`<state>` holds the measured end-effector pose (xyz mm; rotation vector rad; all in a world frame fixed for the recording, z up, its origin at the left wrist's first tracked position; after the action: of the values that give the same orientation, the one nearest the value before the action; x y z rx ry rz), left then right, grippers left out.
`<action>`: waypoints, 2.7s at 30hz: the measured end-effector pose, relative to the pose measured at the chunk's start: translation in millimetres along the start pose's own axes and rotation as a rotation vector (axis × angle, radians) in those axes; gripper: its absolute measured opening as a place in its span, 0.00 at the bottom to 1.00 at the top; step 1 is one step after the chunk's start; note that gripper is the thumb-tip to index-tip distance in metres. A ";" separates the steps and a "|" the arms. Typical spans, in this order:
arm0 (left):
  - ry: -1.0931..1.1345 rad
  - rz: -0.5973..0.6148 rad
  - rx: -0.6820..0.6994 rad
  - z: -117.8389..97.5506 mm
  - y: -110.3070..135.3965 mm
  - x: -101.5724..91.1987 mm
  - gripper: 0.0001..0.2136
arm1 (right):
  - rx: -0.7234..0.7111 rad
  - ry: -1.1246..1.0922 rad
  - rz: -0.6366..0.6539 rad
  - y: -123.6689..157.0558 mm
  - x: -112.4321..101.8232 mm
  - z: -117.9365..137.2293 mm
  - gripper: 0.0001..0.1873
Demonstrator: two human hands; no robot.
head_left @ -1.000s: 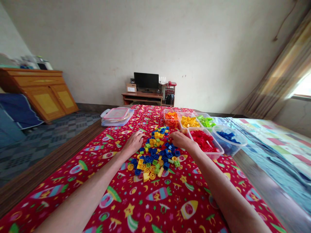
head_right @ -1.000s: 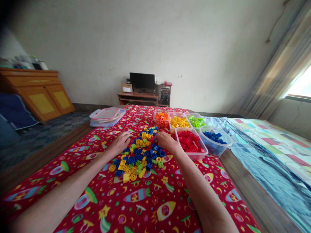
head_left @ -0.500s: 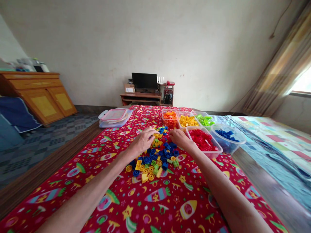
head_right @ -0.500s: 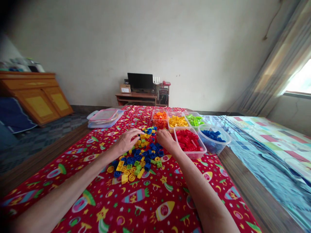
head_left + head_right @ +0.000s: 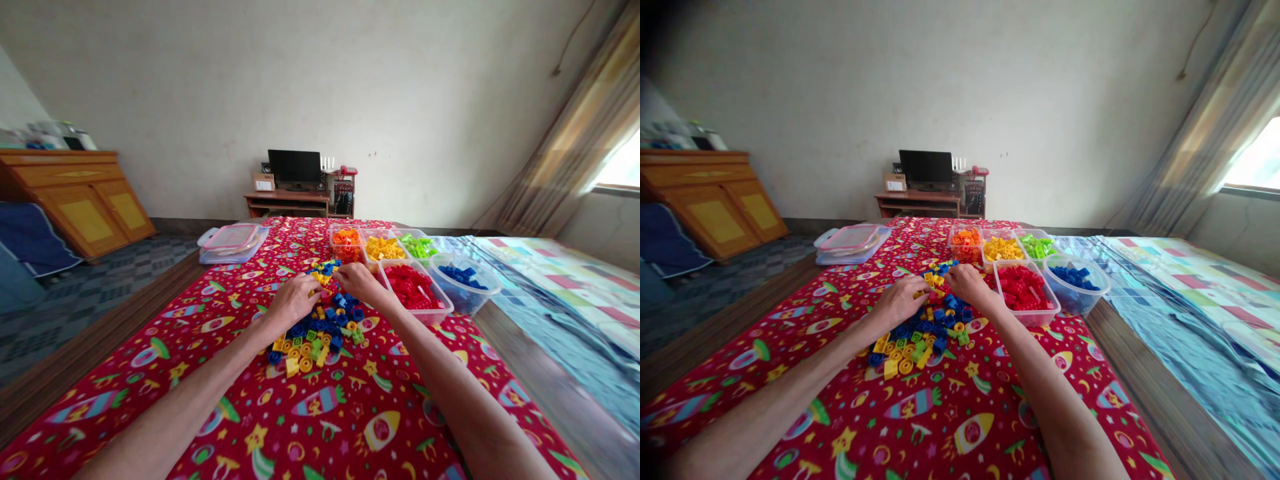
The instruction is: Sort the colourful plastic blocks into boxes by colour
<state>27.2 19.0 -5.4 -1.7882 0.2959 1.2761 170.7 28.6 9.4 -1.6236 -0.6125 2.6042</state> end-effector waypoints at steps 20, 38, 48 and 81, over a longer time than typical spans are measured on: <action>-0.001 -0.003 -0.048 18.6 0.4 -11.1 0.07 | 0.246 -0.262 -0.049 -5.5 -2.3 -9.3 0.14; 0.048 0.066 -0.042 55.1 19.7 27.4 0.12 | -0.060 0.521 0.294 11.4 14.4 11.8 0.17; 0.054 0.117 -0.092 59.5 23.8 29.8 0.14 | 0.050 0.023 -0.073 -12.4 -34.2 -5.0 0.14; -0.027 0.138 -0.028 45.5 23.4 26.0 0.14 | 0.064 0.322 0.032 0.7 -46.3 2.5 0.17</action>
<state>-5.1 47.9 -42.9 -1.7981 0.3934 1.4066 190.0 17.2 50.0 -1.9848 -0.4817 2.2787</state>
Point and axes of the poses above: each hand's wrist, its own y-axis away from the middle knuckle, its own x-axis out of the palm, z = x × y, the point moved 6 cm from there along -y, towards the middle knuckle, and after that the axes turned 7 degrees about x, right-handed, at the moved point
